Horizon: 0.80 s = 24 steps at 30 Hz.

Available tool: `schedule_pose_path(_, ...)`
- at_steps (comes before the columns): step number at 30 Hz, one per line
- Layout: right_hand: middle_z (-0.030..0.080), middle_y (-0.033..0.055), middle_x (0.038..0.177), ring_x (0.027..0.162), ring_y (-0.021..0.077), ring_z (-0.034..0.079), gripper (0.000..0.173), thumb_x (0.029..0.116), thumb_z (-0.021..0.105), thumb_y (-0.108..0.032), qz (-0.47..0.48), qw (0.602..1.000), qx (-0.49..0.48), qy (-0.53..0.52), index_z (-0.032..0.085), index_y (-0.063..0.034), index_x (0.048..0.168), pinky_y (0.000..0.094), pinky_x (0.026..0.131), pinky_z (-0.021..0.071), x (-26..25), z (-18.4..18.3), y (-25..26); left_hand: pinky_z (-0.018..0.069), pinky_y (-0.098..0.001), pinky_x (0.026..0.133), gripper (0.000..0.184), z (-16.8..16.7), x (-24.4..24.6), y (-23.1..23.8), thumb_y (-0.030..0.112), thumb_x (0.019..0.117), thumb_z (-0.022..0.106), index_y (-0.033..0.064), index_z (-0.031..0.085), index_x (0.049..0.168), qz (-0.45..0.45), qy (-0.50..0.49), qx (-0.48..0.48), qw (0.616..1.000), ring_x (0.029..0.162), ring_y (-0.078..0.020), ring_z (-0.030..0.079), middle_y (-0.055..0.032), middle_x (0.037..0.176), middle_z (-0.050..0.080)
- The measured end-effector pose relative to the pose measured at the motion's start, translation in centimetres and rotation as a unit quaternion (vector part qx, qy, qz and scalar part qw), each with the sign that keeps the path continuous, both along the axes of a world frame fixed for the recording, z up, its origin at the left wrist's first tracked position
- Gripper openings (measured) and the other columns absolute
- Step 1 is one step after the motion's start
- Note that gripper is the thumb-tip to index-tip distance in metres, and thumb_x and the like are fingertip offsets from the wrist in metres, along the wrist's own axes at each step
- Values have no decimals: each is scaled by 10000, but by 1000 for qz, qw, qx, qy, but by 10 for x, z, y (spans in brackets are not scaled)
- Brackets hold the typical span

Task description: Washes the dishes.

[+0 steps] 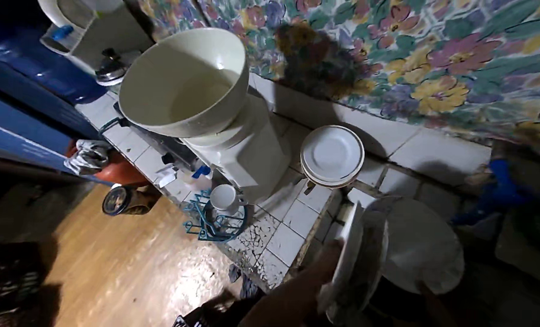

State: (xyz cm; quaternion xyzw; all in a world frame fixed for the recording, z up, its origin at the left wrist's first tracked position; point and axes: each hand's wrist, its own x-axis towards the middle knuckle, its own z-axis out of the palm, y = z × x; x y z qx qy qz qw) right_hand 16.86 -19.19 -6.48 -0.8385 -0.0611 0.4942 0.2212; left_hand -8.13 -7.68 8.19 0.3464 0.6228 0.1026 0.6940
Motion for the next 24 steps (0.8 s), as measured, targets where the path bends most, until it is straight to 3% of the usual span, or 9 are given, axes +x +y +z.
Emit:
schedule_pose_path(2, 681, 167, 1017, 830, 204, 661, 568, 1072, 446, -455, 36, 999, -13, -4, 593, 54, 1275, 422, 764, 560, -1, 14, 1, 468, -498, 1077, 535, -98, -38, 1, 407, 1116, 329, 24, 525, 1434, -55, 108, 92, 988, 1245, -310, 600, -212, 1347, 615)
schedule_pose_path(4, 651, 175, 997, 805, 215, 637, 527, 1071, 488, -416, 13, 1000, -10, -20, 578, 63, 1270, 427, 736, 552, 5, 14, -3, 489, -531, 1026, 523, -132, -77, 15, 416, 1109, 346, 22, 576, 1366, -67, 189, 148, 968, 1177, -327, 635, -210, 1246, 660)
schedule_pose_path(5, 649, 188, 1007, 809, 231, 637, 506, 1067, 505, -396, -8, 999, -8, -41, 583, 61, 1269, 439, 732, 552, 9, 14, -7, 496, -533, 1015, 514, -136, -99, 21, 424, 1103, 367, 32, 598, 1342, -71, 224, 155, 959, 1157, -320, 645, -197, 1215, 674)
schedule_pose_path(8, 610, 282, 1313, 1209, 376, 601, 506, 1080, 477, -347, 13, 990, -7, -139, 576, 72, 1345, 550, 1033, 471, 17, 48, -12, 488, -566, 1020, 497, -141, -158, 37, 470, 1081, 421, 91, 650, 1307, -99, 327, 165, 925, 1165, -322, 654, -166, 1215, 694)
schedule_pose_path(10, 546, 316, 1396, 1316, 420, 526, 506, 1100, 422, -309, 23, 980, 17, -196, 530, 93, 1389, 563, 1113, 399, 19, 70, -11, 465, -600, 1035, 485, -141, -186, 41, 466, 1084, 417, 123, 643, 1342, -143, 371, 163, 903, 1209, -358, 633, -175, 1265, 680)
schedule_pose_path(14, 559, 302, 1385, 1297, 402, 544, 491, 1102, 434, -300, -33, 958, 97, -268, 527, 76, 1403, 544, 1114, 409, 22, 106, 11, 490, -647, 964, 518, -143, -214, 38, 537, 1070, 402, 163, 641, 1336, -195, 410, 156, 877, 1147, -402, 656, -188, 1207, 697)
schedule_pose_path(17, 570, 294, 1388, 1303, 413, 552, 535, 1109, 397, -344, 28, 936, 143, -319, 498, 51, 1454, 568, 1116, 405, 33, 129, 26, 486, -660, 951, 503, -148, -225, 33, 504, 1071, 433, 126, 643, 1328, -190, 410, 164, 877, 1130, -426, 657, -210, 1184, 700)
schedule_pose_path(20, 599, 323, 1327, 1249, 441, 587, 483, 1111, 410, -279, 84, 910, 170, -369, 542, 91, 1393, 572, 1085, 431, 42, 152, 38, 478, -659, 968, 535, -152, -232, 32, 520, 1077, 394, 136, 607, 1384, -182, 432, 152, 870, 1154, -428, 651, -218, 1214, 692)
schedule_pose_path(24, 570, 293, 1391, 1315, 404, 544, 493, 1114, 402, -298, 42, 938, 160, -306, 532, 69, 1416, 544, 1131, 392, 62, 132, 37, 476, -642, 992, 537, -146, -228, 32, 490, 1093, 354, 134, 540, 1450, -164, 460, 148, 860, 1211, -420, 623, -213, 1297, 656)
